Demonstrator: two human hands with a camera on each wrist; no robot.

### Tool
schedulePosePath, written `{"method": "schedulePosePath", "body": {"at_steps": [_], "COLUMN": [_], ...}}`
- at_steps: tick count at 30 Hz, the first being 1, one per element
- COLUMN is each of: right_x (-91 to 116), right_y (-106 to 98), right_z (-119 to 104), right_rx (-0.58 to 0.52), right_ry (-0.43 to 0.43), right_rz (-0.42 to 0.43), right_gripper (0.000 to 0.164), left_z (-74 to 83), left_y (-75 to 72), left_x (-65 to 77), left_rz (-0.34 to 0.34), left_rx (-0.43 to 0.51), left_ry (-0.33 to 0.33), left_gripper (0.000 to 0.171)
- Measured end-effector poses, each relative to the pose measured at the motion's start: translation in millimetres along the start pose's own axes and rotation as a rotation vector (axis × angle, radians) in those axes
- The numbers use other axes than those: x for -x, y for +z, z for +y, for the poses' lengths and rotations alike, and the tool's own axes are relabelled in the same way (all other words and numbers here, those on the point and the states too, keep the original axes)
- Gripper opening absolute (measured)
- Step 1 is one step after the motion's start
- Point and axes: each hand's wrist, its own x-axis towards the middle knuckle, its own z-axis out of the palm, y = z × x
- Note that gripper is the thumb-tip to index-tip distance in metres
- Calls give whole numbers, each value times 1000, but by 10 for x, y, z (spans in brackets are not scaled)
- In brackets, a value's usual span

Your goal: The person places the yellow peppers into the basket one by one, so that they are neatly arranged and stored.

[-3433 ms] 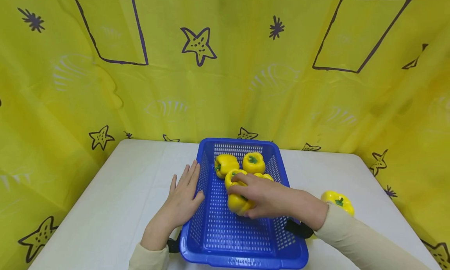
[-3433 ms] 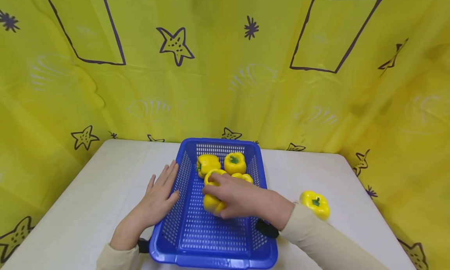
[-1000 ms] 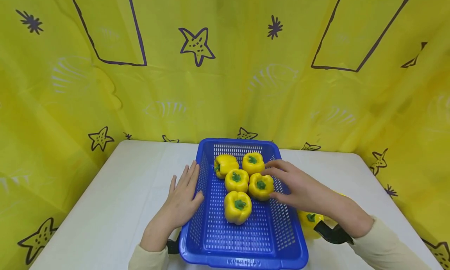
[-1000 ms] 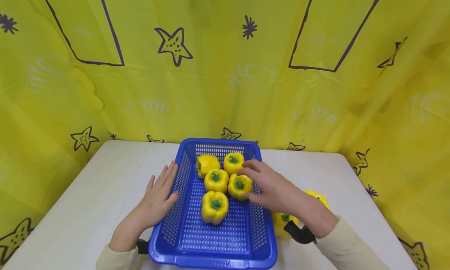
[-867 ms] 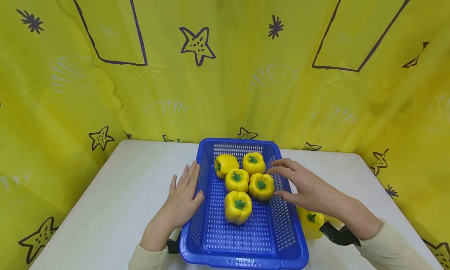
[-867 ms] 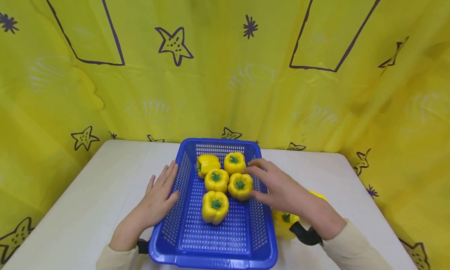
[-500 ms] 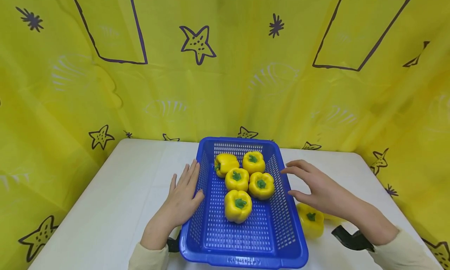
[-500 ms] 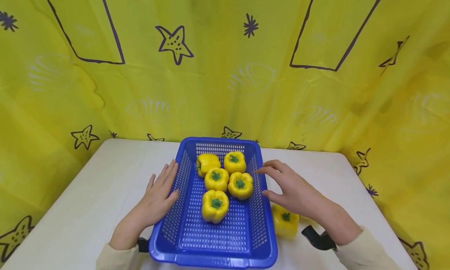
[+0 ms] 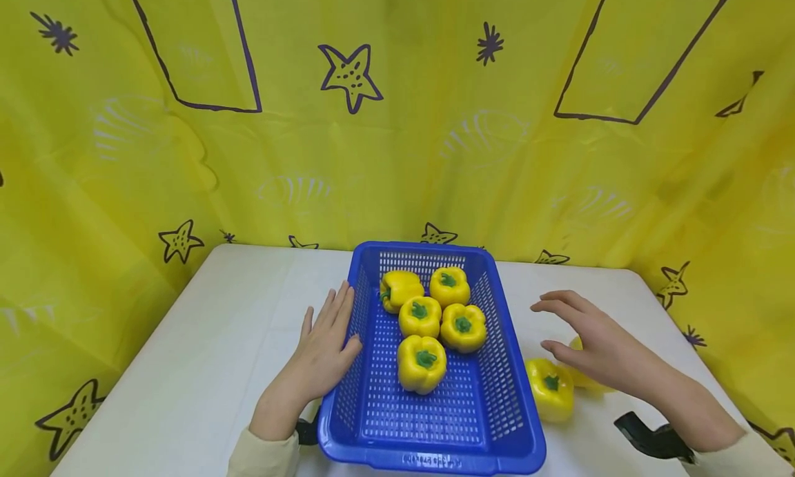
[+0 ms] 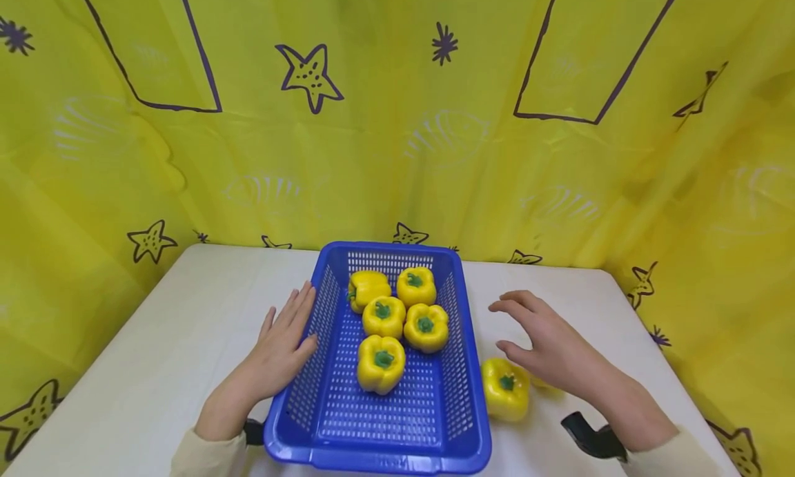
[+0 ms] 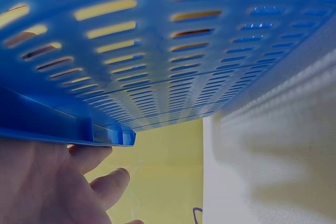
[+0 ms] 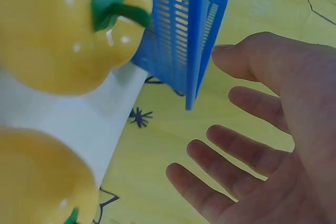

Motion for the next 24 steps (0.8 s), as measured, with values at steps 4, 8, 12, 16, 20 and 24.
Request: {"method": "schedulePosePath", "body": {"at_steps": [4,8,12,16,20,24], "right_x": [54,121,197,267,322,372], "right_y": [1,2,11,24,30,59], "right_z": [79,164,254,338,415,490], "right_rx": [10,17,31,42,8,3], "right_ry": [12,12,3,39,117,164], "right_rz": [5,30,65,73,22,-4], "right_gripper": [48,48,48,47,45,45], "left_z": [4,2,10,12,10,7], "left_y": [0,4,-6,-13,-10,3], "left_x": [5,12,13,3,-5,-9], "left_rz": [6,4,-7,0,8,11], "left_rx": [6,5,7,8,4,5], "left_ry": [2,-2,-9,0,10,12], "left_gripper": [75,75,75,75,75,75]}}
